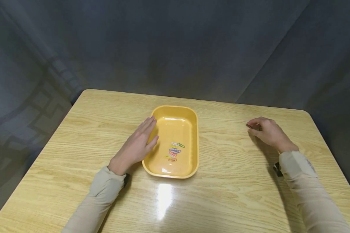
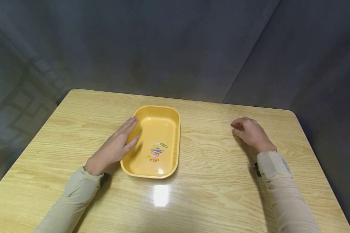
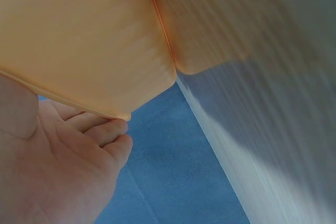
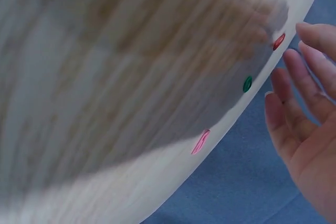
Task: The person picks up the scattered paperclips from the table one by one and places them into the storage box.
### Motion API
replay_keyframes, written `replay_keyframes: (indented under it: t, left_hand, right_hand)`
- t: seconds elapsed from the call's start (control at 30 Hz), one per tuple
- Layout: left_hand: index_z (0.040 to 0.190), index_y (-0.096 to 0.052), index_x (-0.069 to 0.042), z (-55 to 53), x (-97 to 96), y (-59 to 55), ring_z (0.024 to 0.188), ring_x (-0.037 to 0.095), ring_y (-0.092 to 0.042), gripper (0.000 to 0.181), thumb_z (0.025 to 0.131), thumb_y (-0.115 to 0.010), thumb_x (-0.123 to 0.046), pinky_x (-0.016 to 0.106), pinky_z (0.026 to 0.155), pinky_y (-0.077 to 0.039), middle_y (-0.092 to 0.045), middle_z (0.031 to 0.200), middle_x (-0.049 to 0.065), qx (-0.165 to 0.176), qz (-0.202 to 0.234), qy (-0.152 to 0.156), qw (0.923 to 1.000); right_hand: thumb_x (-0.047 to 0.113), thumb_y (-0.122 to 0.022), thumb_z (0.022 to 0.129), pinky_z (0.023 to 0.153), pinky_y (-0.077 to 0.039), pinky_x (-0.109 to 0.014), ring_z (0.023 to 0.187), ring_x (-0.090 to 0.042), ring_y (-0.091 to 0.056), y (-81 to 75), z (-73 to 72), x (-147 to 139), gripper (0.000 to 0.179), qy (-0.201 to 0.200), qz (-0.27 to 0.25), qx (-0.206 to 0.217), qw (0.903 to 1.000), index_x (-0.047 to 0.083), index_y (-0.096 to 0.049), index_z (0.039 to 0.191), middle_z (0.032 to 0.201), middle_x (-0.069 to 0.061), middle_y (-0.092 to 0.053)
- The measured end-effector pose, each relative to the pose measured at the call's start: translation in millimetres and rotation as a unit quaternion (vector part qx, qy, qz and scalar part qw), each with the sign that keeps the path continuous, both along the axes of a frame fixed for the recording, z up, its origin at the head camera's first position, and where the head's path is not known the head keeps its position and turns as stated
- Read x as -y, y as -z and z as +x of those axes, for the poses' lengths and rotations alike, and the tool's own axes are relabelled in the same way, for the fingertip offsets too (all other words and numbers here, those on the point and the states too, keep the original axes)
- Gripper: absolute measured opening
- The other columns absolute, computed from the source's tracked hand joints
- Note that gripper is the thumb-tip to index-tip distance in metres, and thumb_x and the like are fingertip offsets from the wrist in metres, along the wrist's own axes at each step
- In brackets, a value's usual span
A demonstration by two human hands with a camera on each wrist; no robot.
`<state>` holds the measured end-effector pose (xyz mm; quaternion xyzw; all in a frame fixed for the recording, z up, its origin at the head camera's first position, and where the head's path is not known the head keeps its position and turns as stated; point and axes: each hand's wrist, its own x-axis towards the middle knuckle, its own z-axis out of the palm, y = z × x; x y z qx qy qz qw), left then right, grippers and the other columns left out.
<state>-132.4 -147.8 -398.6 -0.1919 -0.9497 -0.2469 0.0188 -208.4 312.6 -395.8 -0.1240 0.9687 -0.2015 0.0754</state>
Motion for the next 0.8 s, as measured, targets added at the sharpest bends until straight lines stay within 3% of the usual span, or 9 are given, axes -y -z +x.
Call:
replay_keyframes:
  t: [0.33,0.53,0.8]
  left_hand:
    - [0.152,-0.029,0.005,-0.5,-0.3,-0.2,0.152,0.035,-0.022,0.062,0.104,-0.048,-0.028,0.050,0.127,-0.021,-0.023,0.163,0.019,-0.001,0.000,0.000,1.0000]
    - [0.153,-0.029,0.005,-0.7,-0.8,-0.9,0.153,0.034,-0.021,0.062,0.104,-0.048,-0.028,0.049,0.127,-0.020,-0.022,0.164,0.019,0.003,0.003,0.000,1.0000]
    - [0.153,-0.029,0.005,-0.6,-0.6,-0.3,0.152,0.035,-0.022,0.062,0.104,-0.048,-0.028,0.049,0.127,-0.021,-0.022,0.163,0.019,0.003,0.004,-0.002,1.0000]
  right_hand:
    - [0.005,-0.060,0.096,0.078,-0.055,-0.054,0.093,-0.036,-0.065,1.9,-8.2,-2.1,0.027,-0.026,0.050,-0.010,0.9983,-0.008,-0.066,0.118,0.109,-0.027,-0.067]
    - [0.000,-0.059,0.095,0.080,-0.056,-0.054,0.093,-0.038,-0.066,3.8,-7.7,-1.0,0.023,-0.028,0.056,-0.029,0.9976,-0.008,-0.067,0.115,0.109,-0.028,-0.068]
    - [0.001,-0.059,0.095,0.079,-0.056,-0.056,0.093,-0.040,-0.066,5.4,-8.5,-2.3,0.022,-0.021,0.052,-0.023,0.9982,-0.007,-0.068,0.113,0.109,-0.029,-0.069]
